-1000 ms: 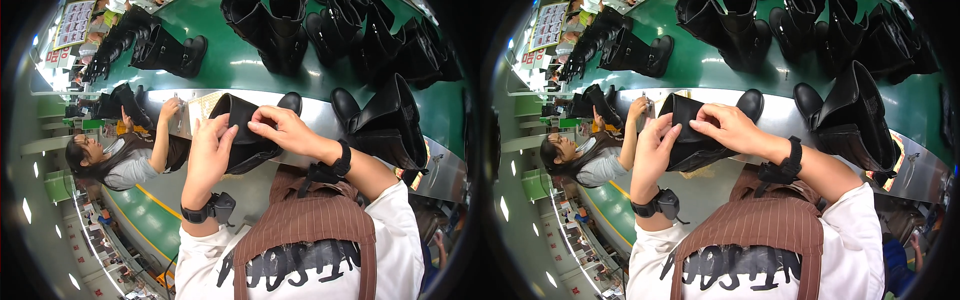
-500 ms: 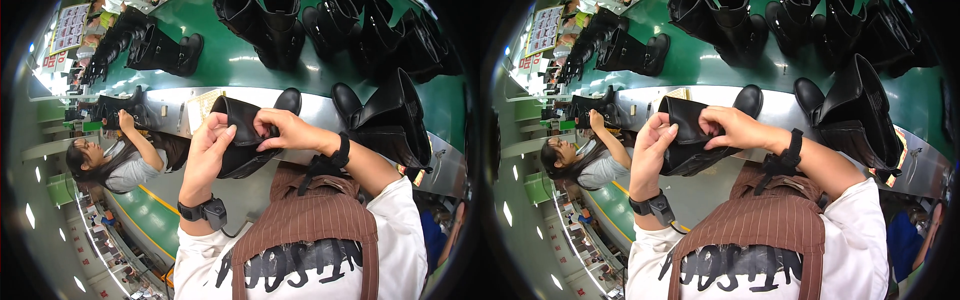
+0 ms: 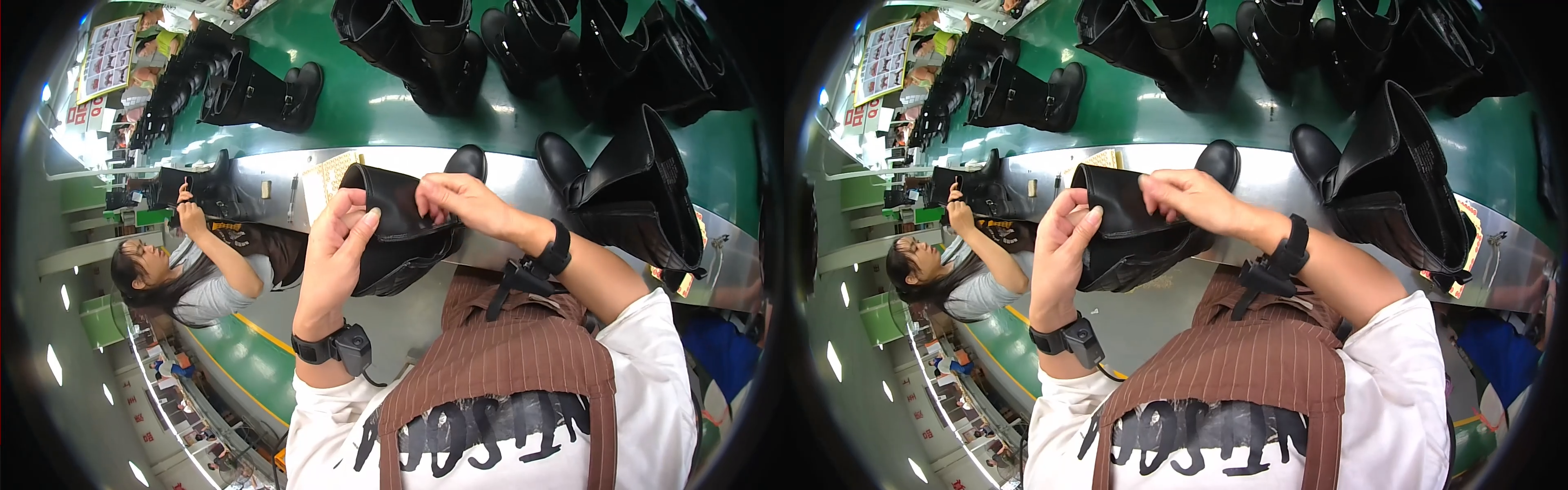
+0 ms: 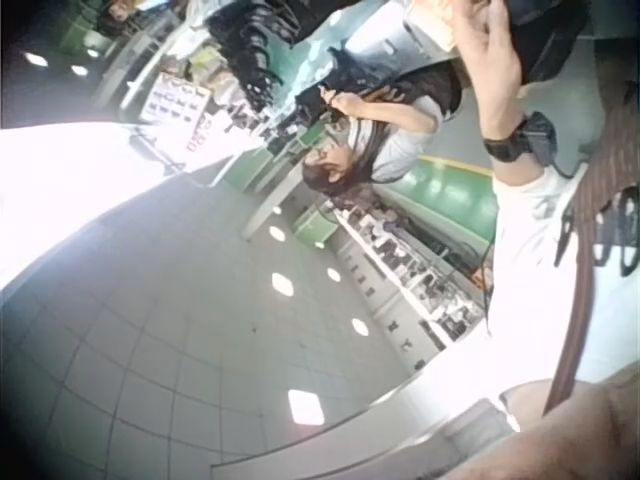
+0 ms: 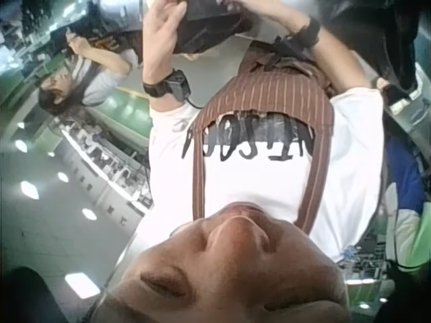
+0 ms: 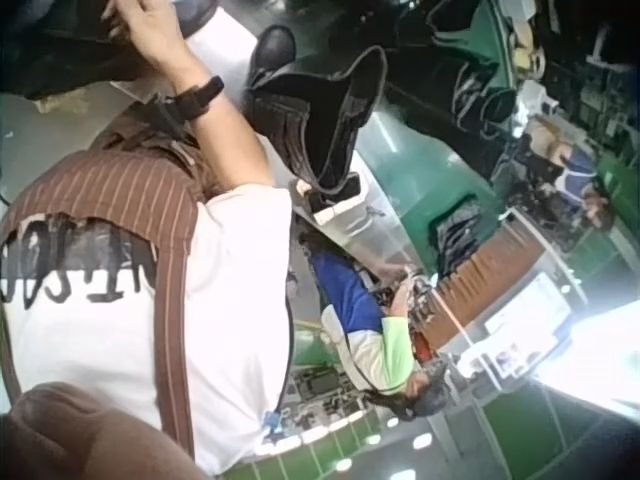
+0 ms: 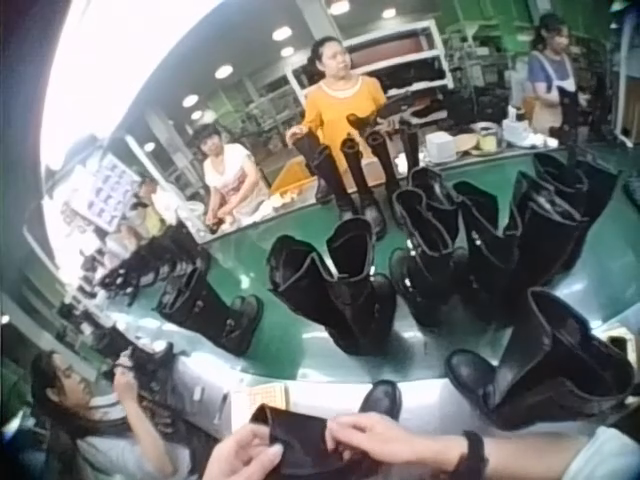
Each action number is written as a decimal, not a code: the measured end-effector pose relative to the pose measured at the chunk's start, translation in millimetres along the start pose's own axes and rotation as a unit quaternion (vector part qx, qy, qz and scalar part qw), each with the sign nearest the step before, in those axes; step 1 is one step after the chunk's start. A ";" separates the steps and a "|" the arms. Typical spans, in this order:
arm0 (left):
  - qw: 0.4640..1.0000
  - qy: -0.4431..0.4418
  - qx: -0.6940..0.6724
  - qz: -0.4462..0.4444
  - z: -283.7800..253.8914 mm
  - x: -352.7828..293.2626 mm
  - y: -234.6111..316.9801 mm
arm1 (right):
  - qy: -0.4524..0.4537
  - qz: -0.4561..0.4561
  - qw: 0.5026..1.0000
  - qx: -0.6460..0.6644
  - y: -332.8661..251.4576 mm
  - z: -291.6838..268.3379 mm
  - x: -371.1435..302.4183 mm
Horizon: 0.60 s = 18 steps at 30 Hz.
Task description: The recorder is inspecting and adjusting zippers on black boots on a factory assembly line.
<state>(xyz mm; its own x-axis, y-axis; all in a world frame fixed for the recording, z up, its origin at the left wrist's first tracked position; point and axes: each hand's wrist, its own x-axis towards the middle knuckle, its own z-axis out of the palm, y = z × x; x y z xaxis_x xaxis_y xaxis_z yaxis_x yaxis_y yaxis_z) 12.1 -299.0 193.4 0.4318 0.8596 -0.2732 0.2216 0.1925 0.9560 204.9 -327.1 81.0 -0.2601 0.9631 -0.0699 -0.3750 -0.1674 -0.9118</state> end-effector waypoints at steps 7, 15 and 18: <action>0.999 0.004 0.052 0.015 -0.4 -3.6 -3.6 | -0.030 -0.101 0.985 -0.133 7.7 1.1 -0.5; 0.993 0.048 0.104 -0.013 -6.1 0.1 -1.4 | -0.055 0.093 0.953 -0.283 68.8 -81.9 -131.7; 0.997 -0.018 0.073 0.004 -1.5 6.5 4.6 | 0.079 0.159 0.912 -0.369 75.2 -114.4 -218.2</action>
<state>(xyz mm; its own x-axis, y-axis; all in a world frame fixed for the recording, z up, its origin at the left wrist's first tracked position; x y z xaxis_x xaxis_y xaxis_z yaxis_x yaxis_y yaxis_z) 14.6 -291.8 196.1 0.4643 0.8432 -0.2710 0.3413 0.1120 0.9332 335.3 -525.7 -18.7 -0.0988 0.9187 -0.3825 0.4136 -0.3117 -0.8554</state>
